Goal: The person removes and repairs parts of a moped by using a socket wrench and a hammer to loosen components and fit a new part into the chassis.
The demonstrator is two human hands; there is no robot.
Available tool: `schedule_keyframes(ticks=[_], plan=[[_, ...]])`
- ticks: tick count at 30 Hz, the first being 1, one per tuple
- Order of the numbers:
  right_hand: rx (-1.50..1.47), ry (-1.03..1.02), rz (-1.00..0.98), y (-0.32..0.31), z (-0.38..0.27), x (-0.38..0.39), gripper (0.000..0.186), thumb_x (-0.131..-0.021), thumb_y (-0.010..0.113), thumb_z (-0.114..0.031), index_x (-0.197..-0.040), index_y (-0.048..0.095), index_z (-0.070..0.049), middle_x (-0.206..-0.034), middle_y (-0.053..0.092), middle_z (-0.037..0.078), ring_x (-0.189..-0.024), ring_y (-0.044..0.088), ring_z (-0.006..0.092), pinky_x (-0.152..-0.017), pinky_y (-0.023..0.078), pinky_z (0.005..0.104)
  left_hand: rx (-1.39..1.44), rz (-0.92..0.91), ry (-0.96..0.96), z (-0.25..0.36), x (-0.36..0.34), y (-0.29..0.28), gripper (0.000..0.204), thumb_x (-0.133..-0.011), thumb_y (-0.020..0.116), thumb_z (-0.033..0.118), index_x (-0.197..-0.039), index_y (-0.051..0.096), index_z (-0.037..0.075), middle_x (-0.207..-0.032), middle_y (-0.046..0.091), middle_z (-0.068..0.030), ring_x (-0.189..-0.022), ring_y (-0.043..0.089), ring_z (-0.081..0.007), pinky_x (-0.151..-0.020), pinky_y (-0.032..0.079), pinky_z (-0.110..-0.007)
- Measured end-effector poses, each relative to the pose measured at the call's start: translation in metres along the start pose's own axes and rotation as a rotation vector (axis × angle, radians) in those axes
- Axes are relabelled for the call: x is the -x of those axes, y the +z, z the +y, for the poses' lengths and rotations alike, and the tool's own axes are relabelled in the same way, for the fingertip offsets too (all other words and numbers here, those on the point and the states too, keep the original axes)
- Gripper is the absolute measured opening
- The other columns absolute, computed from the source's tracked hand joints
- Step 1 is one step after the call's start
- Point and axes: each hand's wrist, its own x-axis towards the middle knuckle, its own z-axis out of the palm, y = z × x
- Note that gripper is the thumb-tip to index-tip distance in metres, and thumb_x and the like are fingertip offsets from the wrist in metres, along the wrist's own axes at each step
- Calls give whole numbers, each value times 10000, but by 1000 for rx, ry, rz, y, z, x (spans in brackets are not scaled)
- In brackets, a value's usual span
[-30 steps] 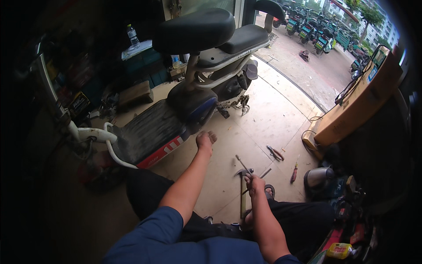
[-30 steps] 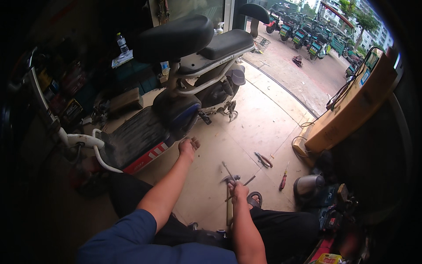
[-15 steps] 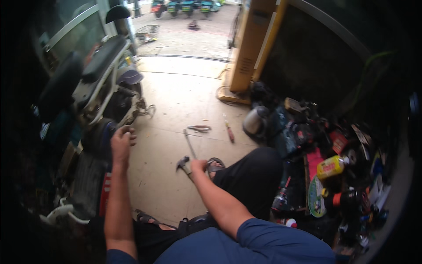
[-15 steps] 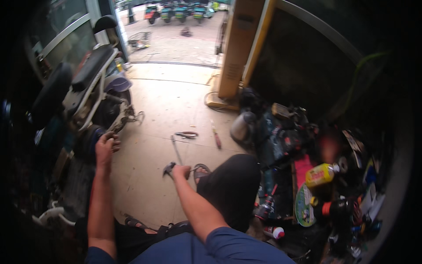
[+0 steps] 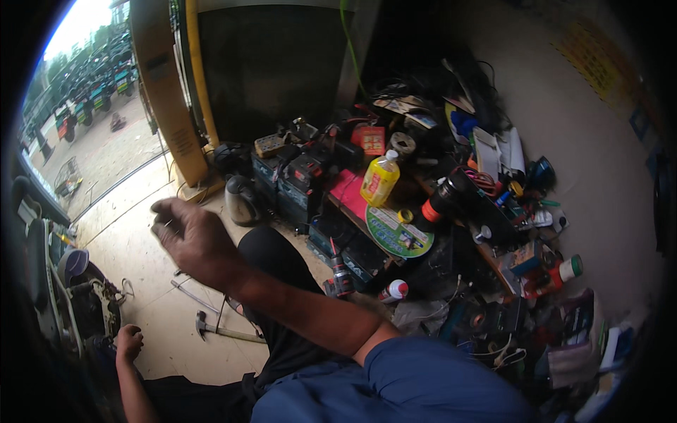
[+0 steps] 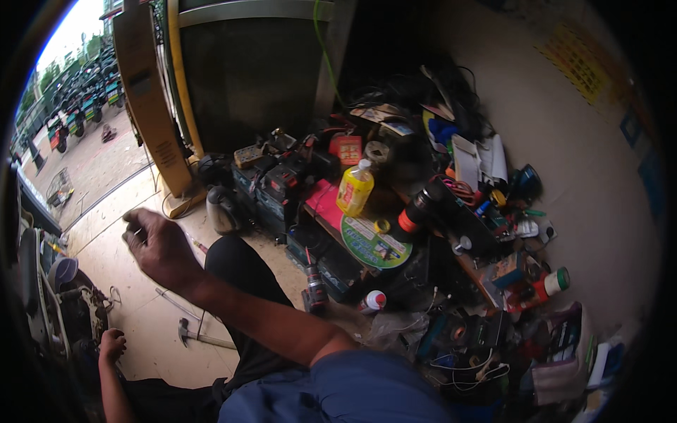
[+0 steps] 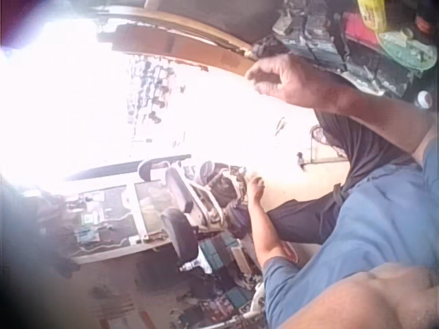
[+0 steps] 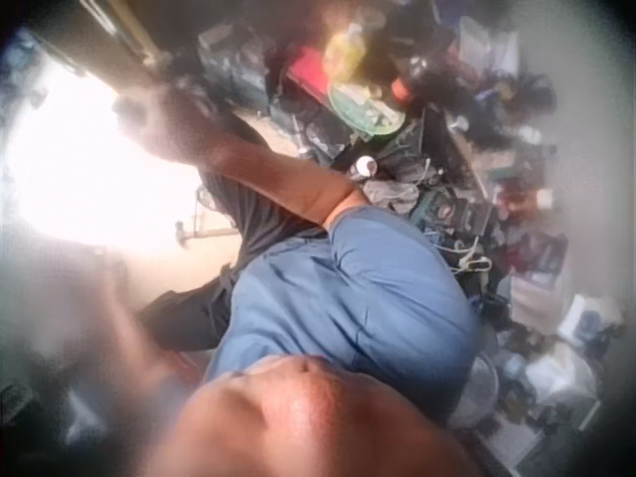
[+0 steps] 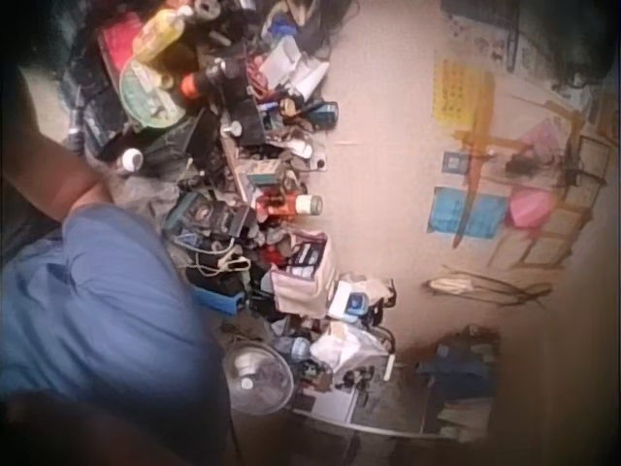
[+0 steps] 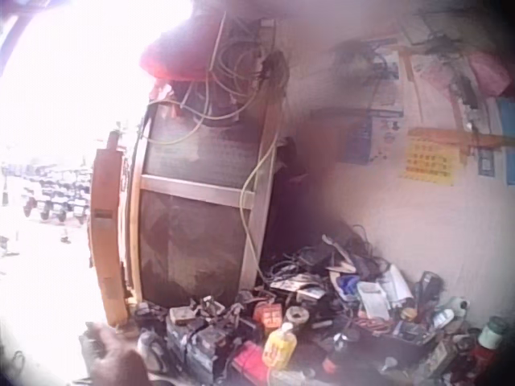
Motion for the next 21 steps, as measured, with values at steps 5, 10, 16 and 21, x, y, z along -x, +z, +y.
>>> schedule_keyframes(ticks=[5,10,16,21], plan=[[390,-193,315,-177,-61,2,230,-947,671,-104,-1129,679,37,-934,713,60,-857,659,104,-759,552,249,151,-74,32,42,-36,18,281,-857,574,44,-1114,636,-52,-823,673,-127,-595,653,-193,-482,513,-321],[1125,-177,868,-391,-131,82,267,-928,701,-153,-1141,705,9,-983,734,98,-820,692,136,-752,557,267,77,-159,84,63,-68,39,285,-865,539,40,-1116,626,-61,-826,670,-137,-585,650,-200,-459,507,-324],[1257,-9,1389,-576,-172,248,274,-867,718,-137,-1089,731,23,-987,758,148,-908,727,223,-848,551,327,80,-139,105,71,-73,42,250,-869,541,38,-1076,636,-66,-797,674,-138,-558,653,-208,-441,505,-322],[1345,391,1380,-652,-173,336,274,-825,682,-211,-996,761,-12,-986,760,135,-952,721,282,-859,535,361,50,-146,116,82,-81,46,227,-879,543,30,-1055,650,-66,-782,682,-137,-553,658,-211,-439,514,-326]])
